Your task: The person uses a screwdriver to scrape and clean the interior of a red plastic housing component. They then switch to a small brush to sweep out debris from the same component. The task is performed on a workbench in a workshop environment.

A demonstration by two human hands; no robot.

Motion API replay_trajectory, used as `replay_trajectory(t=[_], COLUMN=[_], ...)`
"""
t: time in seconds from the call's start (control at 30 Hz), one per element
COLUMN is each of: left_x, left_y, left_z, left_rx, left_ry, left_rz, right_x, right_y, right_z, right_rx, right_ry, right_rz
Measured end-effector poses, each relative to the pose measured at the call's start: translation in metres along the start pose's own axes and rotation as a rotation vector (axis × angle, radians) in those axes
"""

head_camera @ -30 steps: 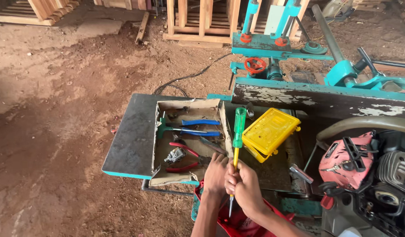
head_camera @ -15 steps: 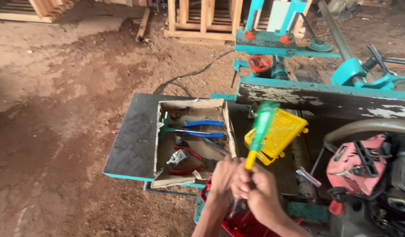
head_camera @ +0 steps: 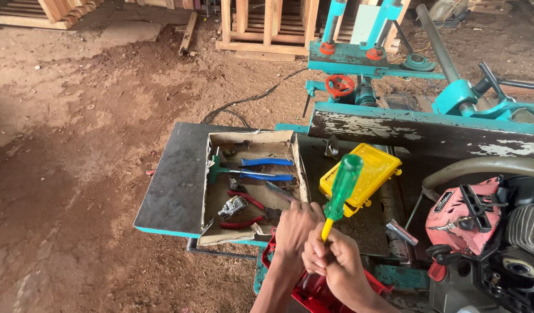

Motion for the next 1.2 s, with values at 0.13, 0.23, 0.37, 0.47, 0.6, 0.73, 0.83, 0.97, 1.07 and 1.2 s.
replay_trajectory(t=[0.13, 0.23, 0.37, 0.47, 0.6, 0.73, 0.83, 0.97, 1.07, 1.2], left_x=[0.005, 0.003, -0.006, -0.005, -0.006, 0.0, 0.0, 0.008, 0.006, 0.014], left_y=[-0.005, 0.006, 0.022, 0.03, 0.026, 0.02, 0.026, 0.034, 0.034, 0.026], left_z=[0.004, 0.002, 0.003, 0.006, 0.005, 0.003, 0.004, 0.007, 0.006, -0.002], left_rx=[0.074, 0.037, 0.091, 0.104, 0.029, 0.037, -0.088, 0.074, 0.122, 0.074], left_ry=[0.044, 0.116, 0.179, 0.161, 0.195, 0.265, 0.278, 0.304, 0.321, 0.351], left_rz=[-0.061, -0.034, -0.083, -0.067, -0.073, -0.163, -0.116, -0.17, -0.195, -0.143], right_x=[-0.008, -0.005, 0.008, 0.011, 0.003, -0.028, -0.086, -0.148, -0.138, -0.076], right_y=[-0.005, -0.005, -0.001, -0.006, -0.004, 0.019, 0.053, 0.097, 0.092, 0.041], right_z=[-0.004, -0.002, -0.004, -0.001, -0.003, -0.021, -0.03, -0.026, -0.028, -0.038], right_rx=[-0.024, -0.052, -0.103, -0.129, -0.093, -0.026, 0.164, 0.726, 0.704, -0.106], right_ry=[-0.046, 0.013, -0.029, -0.089, -0.088, -0.024, 0.029, 0.349, 0.225, 0.407], right_rz=[-0.118, -0.111, -0.002, -0.062, -0.002, -0.104, 0.238, -0.006, 0.024, 0.085])
Point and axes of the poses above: each hand's wrist, its own z-axis towards the middle knuckle, its own y-axis out of the back of the hand, x = y × z, the point moved 1 cm from there along z, towards the middle knuckle, and after that the axes turned 4 degrees about -y, right-handed, at the moved point
